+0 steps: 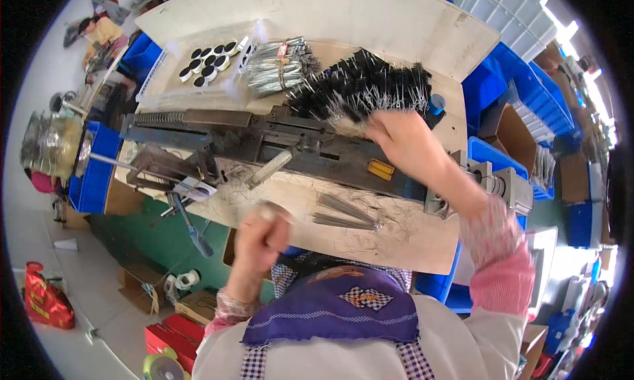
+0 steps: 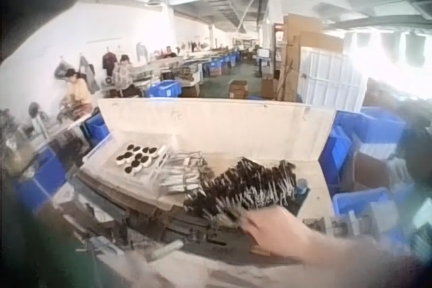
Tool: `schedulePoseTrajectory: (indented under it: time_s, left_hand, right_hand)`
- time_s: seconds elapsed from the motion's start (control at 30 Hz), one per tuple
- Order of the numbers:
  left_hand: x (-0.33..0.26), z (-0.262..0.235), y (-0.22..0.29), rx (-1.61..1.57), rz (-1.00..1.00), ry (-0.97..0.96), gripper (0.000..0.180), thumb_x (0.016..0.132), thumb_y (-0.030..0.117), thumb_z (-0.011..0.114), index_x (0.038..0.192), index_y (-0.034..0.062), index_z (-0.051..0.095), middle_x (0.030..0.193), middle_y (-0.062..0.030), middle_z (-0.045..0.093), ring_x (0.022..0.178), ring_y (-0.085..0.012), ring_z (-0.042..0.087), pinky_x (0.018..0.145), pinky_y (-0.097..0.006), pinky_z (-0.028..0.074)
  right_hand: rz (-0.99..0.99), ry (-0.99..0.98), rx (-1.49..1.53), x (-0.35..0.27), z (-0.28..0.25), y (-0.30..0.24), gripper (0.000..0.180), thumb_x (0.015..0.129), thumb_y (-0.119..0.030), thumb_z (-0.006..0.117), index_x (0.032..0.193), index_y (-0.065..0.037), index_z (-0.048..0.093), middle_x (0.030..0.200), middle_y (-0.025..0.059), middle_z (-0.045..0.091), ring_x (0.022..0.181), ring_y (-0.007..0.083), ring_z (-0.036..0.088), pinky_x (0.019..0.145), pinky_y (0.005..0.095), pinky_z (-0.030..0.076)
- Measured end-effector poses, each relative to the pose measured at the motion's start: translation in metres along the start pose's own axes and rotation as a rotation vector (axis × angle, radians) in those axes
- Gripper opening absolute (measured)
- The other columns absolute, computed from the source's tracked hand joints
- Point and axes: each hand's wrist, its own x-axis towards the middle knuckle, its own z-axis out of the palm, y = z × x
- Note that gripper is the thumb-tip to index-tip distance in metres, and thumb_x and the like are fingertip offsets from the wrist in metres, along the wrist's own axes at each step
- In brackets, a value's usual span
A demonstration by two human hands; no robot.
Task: Inserting metal bristles into a brush base using a manual assembly machine.
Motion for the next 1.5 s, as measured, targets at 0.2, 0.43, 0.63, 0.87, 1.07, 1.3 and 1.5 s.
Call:
schedulePoseTrajectory:
  time_s: [0.2,0.43,0.63,0.87,1.07,1.3,1.5]
  left_hand:
    - [0.022,0.061,-0.045,0.522,-0.164,-0.525,0.025,0.095,0.019,0.052,0.096,0.0003,0.068,0.065,0.0047,0.050,0.055,-0.0027,0.038,0.050,-0.020,0.032]
    - [0.057,0.058,-0.046,0.886,-0.060,-0.460,0.020,0.089,0.016,0.053,0.084,0.0009,0.065,0.061,-0.0071,0.058,0.051,-0.0131,0.049,0.050,-0.029,0.038]
    - [0.140,0.108,-0.049,1.217,0.360,-0.424,0.021,0.083,0.018,0.055,0.077,0.0001,0.065,0.071,-0.0221,0.061,0.070,-0.0410,0.060,0.065,-0.046,0.048]
    - [0.122,0.088,0.022,1.937,1.086,-0.396,0.006,0.073,0.007,0.061,0.074,0.0051,0.066,0.074,-0.0086,0.060,0.074,-0.0266,0.062,0.064,-0.038,0.051]
    - [0.076,0.056,-0.008,1.229,1.108,0.073,0.008,0.086,0.010,0.065,0.089,0.0038,0.068,0.072,-0.0063,0.060,0.053,-0.0141,0.051,0.048,-0.026,0.043]
    - [0.079,0.032,0.001,-1.139,-0.416,-0.420,0.048,0.100,0.043,0.035,0.091,0.0021,0.058,0.057,-0.0024,0.044,0.041,-0.0105,0.038,0.038,-0.024,0.028]
    - [0.067,0.046,-0.048,0.606,0.075,-0.063,0.032,0.088,0.022,0.058,0.110,0.0012,0.048,0.069,-0.0061,0.052,0.053,-0.0121,0.048,0.047,-0.027,0.039]
  right_hand:
    - [0.382,-0.400,0.096,0.115,0.052,0.038,0.033,0.087,-0.021,0.055,0.074,0.009,0.061,0.058,0.0187,0.062,0.049,0.0257,0.065,0.056,0.0351,0.055]
    - [-0.131,-0.047,-0.063,0.018,-0.044,0.022,0.024,0.083,-0.022,0.068,0.078,0.000,0.063,0.059,0.0075,0.058,0.051,0.0127,0.054,0.052,0.0272,0.044]
    - [-0.299,-0.060,-0.041,-0.041,-0.032,0.034,0.023,0.074,-0.016,0.069,0.091,-0.003,0.059,0.089,0.0096,0.056,0.082,0.0294,0.059,0.069,0.0391,0.049]
    - [-0.443,0.226,-0.091,-0.014,0.018,0.021,0.008,0.076,-0.010,0.063,0.081,-0.005,0.060,0.073,0.0123,0.058,0.073,0.0303,0.061,0.066,0.0394,0.051]
    - [-0.430,0.254,0.162,0.001,0.040,0.027,0.015,0.079,-0.013,0.066,0.087,0.000,0.064,0.082,0.0136,0.064,0.075,0.0312,0.062,0.070,0.0367,0.051]
    - [-0.388,0.187,0.116,0.006,0.043,0.028,0.018,0.078,-0.018,0.066,0.082,-0.001,0.065,0.080,0.0140,0.065,0.078,0.0325,0.063,0.074,0.0392,0.051]
    - [-0.380,0.136,0.108,0.011,0.050,0.023,0.019,0.076,-0.014,0.069,0.086,0.001,0.064,0.080,0.0140,0.063,0.074,0.0335,0.061,0.067,0.0381,0.050]
